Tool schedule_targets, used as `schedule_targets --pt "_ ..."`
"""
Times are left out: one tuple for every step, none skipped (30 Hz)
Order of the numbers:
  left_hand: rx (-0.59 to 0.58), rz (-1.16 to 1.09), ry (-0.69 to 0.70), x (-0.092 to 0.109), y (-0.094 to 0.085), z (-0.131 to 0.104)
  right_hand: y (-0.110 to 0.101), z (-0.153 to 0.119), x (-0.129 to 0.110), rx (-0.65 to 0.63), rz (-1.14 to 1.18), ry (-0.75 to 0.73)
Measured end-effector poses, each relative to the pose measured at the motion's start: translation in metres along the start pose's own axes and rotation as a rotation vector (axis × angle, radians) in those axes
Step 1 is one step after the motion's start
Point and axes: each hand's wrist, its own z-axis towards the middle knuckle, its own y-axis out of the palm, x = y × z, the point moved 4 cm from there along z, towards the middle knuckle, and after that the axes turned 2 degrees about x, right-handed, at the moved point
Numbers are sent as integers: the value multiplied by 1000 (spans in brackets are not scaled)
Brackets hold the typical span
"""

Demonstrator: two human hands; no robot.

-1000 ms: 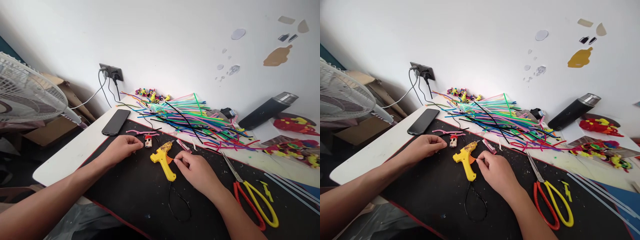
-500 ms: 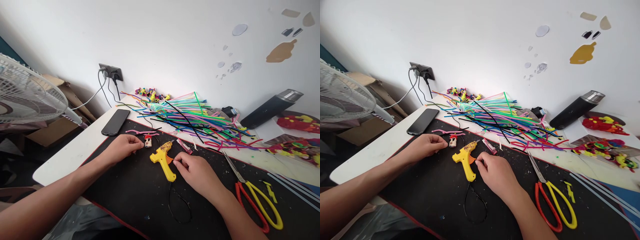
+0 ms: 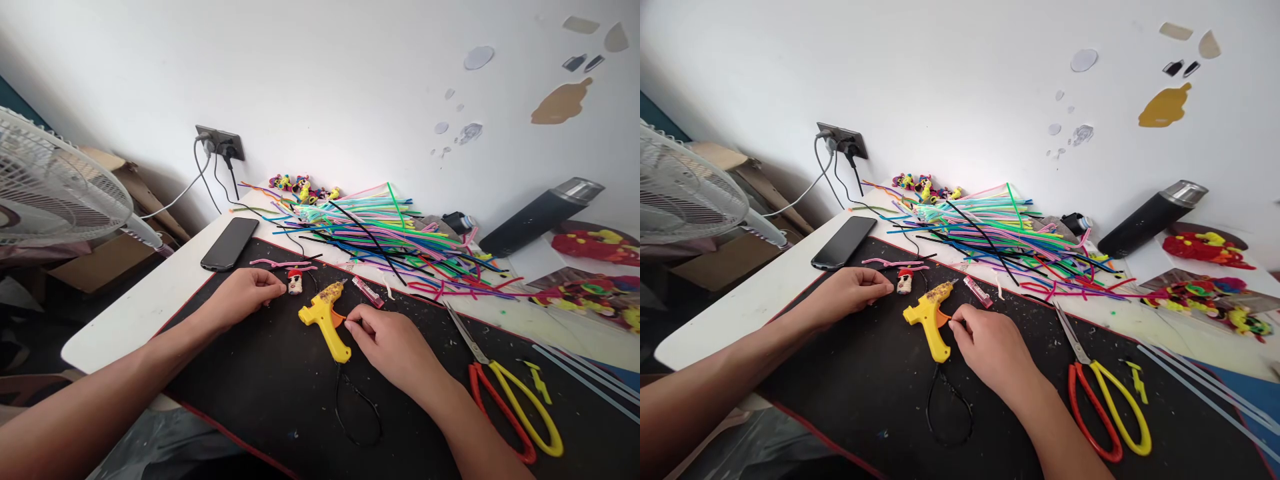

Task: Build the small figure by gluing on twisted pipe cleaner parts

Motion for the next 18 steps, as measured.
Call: schedule_targets --pt "-1 2 1 0 0 0 0 0 0 -2 -1 4" --pt "-1 4 2 0 0 0 0 0 -1 -4 -1 7" --pt "0 5 4 0 0 0 -1 0 -1 -7 -2 10" --pt "1 6 4 0 0 0 -1 0 -2 -10 -3 11" --pt "2 5 5 0 0 0 -1 0 -2 -12 -3 11" --pt "2 4 4 0 0 0 -1 0 -2 -12 -2 8" --pt "3 3 3 0 0 -1 -1 0 -3 -10 2 3" --pt "3 2 1 -1 0 -1 -2 0 -2 -6 11 -3" --pt "2 1 -2 -1 0 0 -2 0 -2 -3 29 -7" --pt "0 -1 -3 -1 0 0 -2 0 -1 2 54 -10" --pt "-4 -3 -3 -1 0 0 -2 0 -1 11 85 -11" --pt "-8 -7 -2 -1 -1 0 -2 1 0 27 119 -10" --pt "-15 -12 0 0 -1 -1 -2 1 1 50 152 -10" --pt "-21 -18 -2 0 -1 -1 -2 2 2 84 175 -12" --pt "-17 -25 -4 -1 -2 -2 -3 3 2 123 202 -17" --pt "-22 -26 -16 -2 -3 -2 -4 4 2 166 230 -14" --pt "-30 -30 -27 -3 -3 -3 -4 5 3 197 260 -6" --pt "-48 -34 -28 -5 -3 -2 -6 6 3 236 288 0"
